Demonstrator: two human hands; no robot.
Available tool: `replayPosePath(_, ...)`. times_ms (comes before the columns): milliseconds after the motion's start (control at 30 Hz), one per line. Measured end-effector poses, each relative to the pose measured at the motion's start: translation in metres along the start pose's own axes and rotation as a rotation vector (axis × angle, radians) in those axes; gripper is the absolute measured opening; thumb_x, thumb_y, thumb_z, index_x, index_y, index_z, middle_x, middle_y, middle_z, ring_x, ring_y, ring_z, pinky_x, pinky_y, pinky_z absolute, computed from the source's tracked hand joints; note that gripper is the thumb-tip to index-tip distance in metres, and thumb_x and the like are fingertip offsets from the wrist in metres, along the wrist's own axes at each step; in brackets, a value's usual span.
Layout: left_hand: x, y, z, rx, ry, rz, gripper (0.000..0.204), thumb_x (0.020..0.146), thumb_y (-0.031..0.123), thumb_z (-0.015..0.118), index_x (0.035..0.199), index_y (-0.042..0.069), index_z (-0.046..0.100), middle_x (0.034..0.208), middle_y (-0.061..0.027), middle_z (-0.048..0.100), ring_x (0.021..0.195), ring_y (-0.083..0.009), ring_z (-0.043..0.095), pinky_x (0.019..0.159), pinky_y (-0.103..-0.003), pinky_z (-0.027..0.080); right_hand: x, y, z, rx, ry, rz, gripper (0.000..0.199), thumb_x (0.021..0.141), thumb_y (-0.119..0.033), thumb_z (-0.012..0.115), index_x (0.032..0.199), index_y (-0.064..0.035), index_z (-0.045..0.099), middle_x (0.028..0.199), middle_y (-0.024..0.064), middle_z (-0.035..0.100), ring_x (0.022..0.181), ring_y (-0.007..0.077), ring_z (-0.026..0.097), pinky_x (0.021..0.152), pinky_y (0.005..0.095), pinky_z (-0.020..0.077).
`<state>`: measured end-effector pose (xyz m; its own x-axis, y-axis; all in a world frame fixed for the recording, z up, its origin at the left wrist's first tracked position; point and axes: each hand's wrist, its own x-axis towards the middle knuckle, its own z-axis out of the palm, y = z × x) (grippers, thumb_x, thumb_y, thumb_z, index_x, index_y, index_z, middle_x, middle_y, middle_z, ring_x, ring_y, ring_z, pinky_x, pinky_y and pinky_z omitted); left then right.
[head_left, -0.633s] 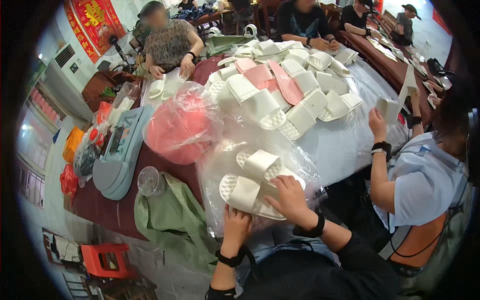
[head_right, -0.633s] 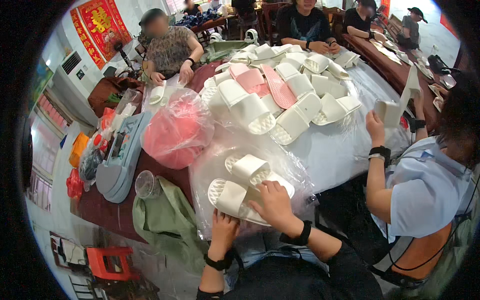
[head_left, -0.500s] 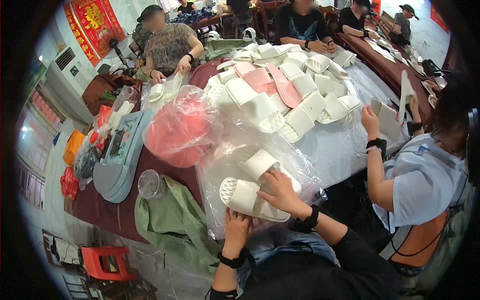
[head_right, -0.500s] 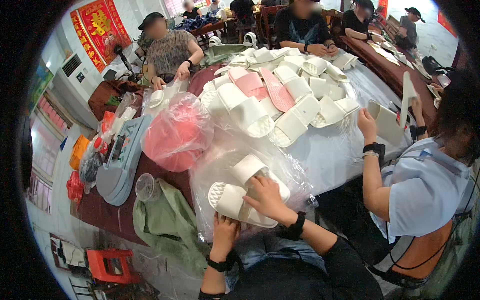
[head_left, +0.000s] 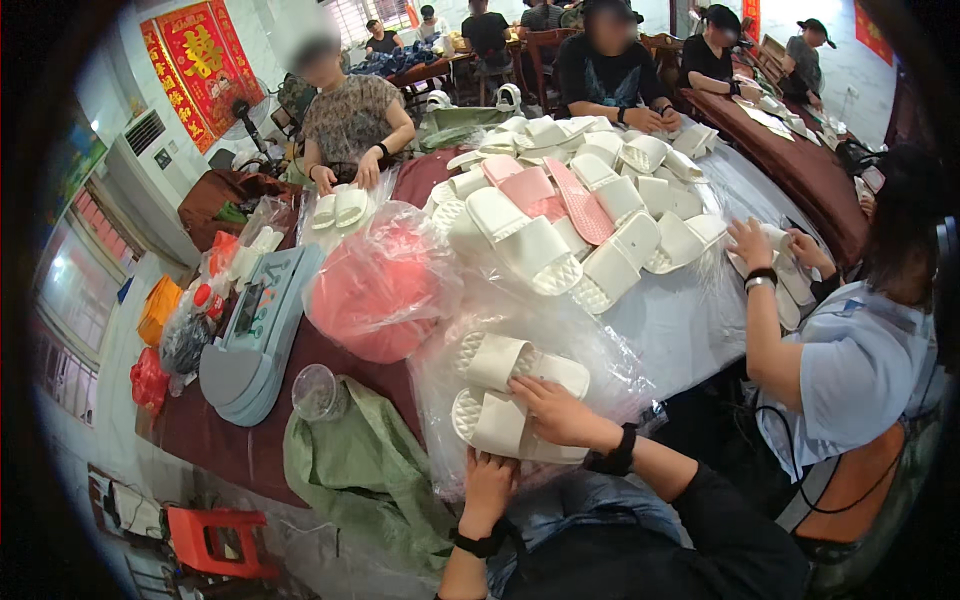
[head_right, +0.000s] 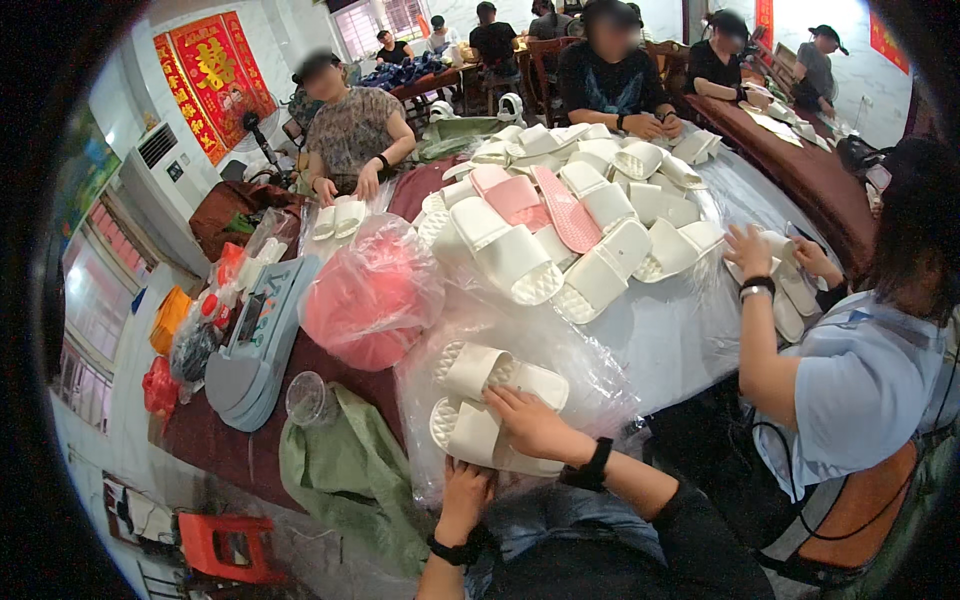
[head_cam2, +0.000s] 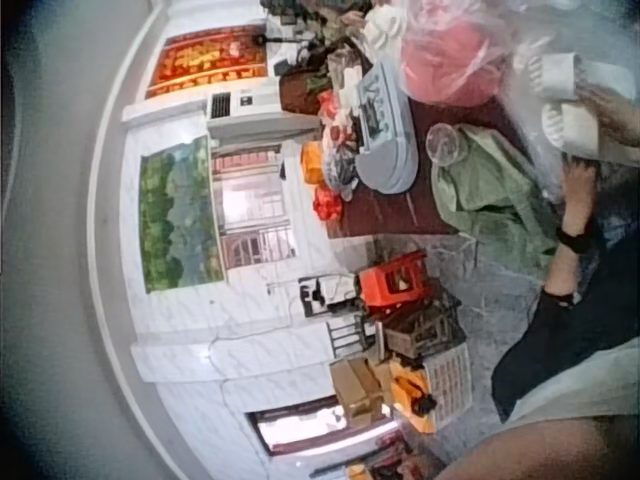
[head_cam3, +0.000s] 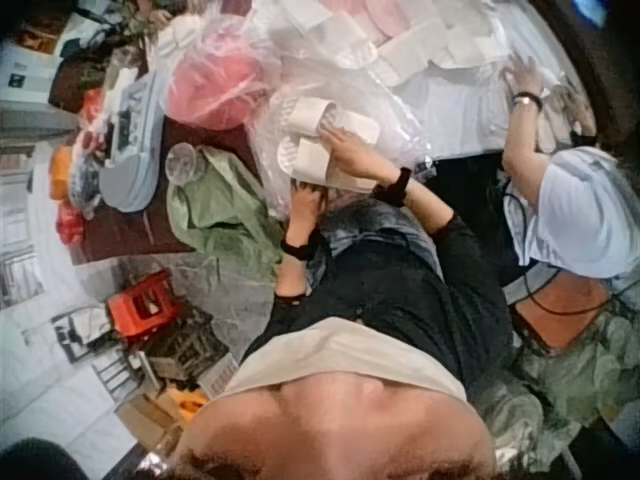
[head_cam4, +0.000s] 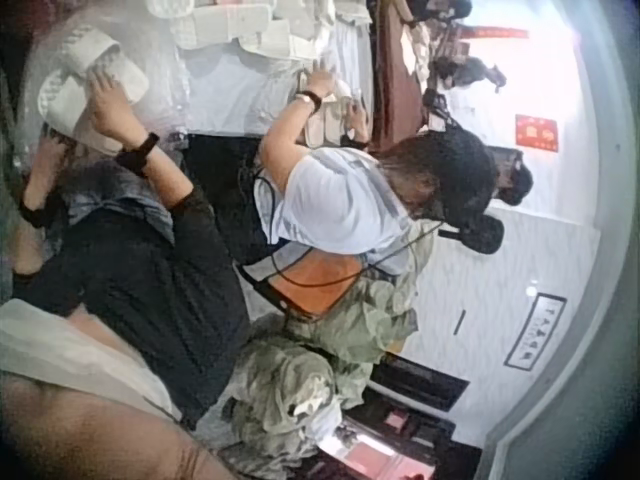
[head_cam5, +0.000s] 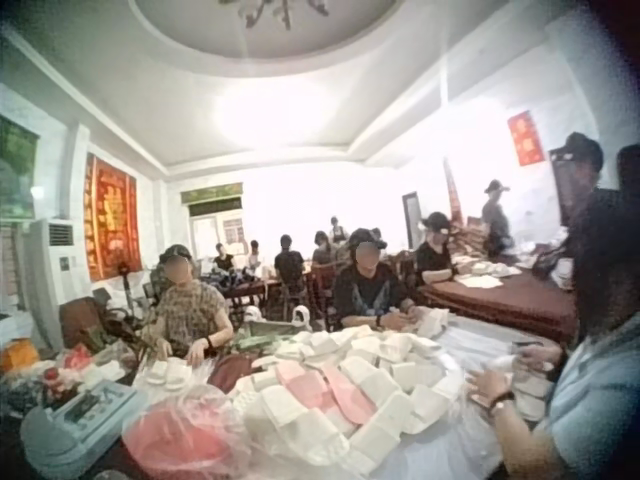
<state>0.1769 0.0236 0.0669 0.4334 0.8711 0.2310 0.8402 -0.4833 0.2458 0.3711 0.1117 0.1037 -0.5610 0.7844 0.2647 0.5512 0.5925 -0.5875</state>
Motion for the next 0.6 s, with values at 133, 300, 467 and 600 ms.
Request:
replayPosePath(133, 0.005, 0.004, -0.003, 0.034, 0.061, 0.006, 0.027, 0.076, 0.017, 0.064, 0.102, 0.011, 0.066, 0.111, -0.0077, 0.060, 0.116, -0.0282, 0.049, 0.106, -0.054, 0.028, 0.022, 0.006, 0.026, -0.177, 0.101, 0.043, 0.054, 0.070, -0.004, 0.059, 0.124, -0.0026, 0.051, 0.135, 0.0191, 0.042, 0.131, 0.0394, 0.034, 0.105, 0.0459, 0.0324)
replayPosePath(300, 0.000, -0.003, 0.003, 0.053, 0.031, 0.016, 0.028, 0.075, 0.017, 0.064, 0.103, 0.011, 0.066, 0.115, -0.0087, 0.059, 0.115, -0.0286, 0.050, 0.105, -0.053, 0.029, 0.026, -0.001, 0.034, -0.116, 0.254, 0.091, 0.042, 0.072, -0.006, 0.061, 0.113, -0.0047, 0.057, 0.124, 0.0149, 0.053, 0.128, 0.0360, 0.039, 0.105, 0.0453, 0.0310)
replayPosePath(467, 0.007, -0.003, 0.012, -0.219, 0.090, -0.013, 0.044, 0.079, 0.018, 0.063, 0.121, 0.005, 0.057, 0.119, -0.0151, 0.057, 0.114, -0.0312, 0.052, 0.103, -0.047, 0.036, -0.012, -0.009, -0.002, 0.152, 0.223, 0.064, 0.040, 0.073, -0.009, 0.065, 0.113, -0.0100, 0.061, 0.117, 0.0087, 0.060, 0.121, 0.0267, 0.049, 0.108, 0.0460, 0.0210)
replayPosePath(600, -0.025, -0.021, 0.049, -1.191, -0.013, -0.368, 0.047, 0.081, 0.026, 0.061, 0.124, 0.008, 0.055, 0.126, -0.0114, 0.054, 0.119, -0.0308, 0.048, 0.109, -0.048, 0.025, -0.041, -0.045, -0.043, 0.674, 0.077, 0.130, 0.038, 0.082, -0.013, 0.067, 0.118, -0.0057, 0.059, 0.118, 0.0112, 0.060, 0.118, 0.0227, 0.050, 0.100, 0.0376, 0.0374)
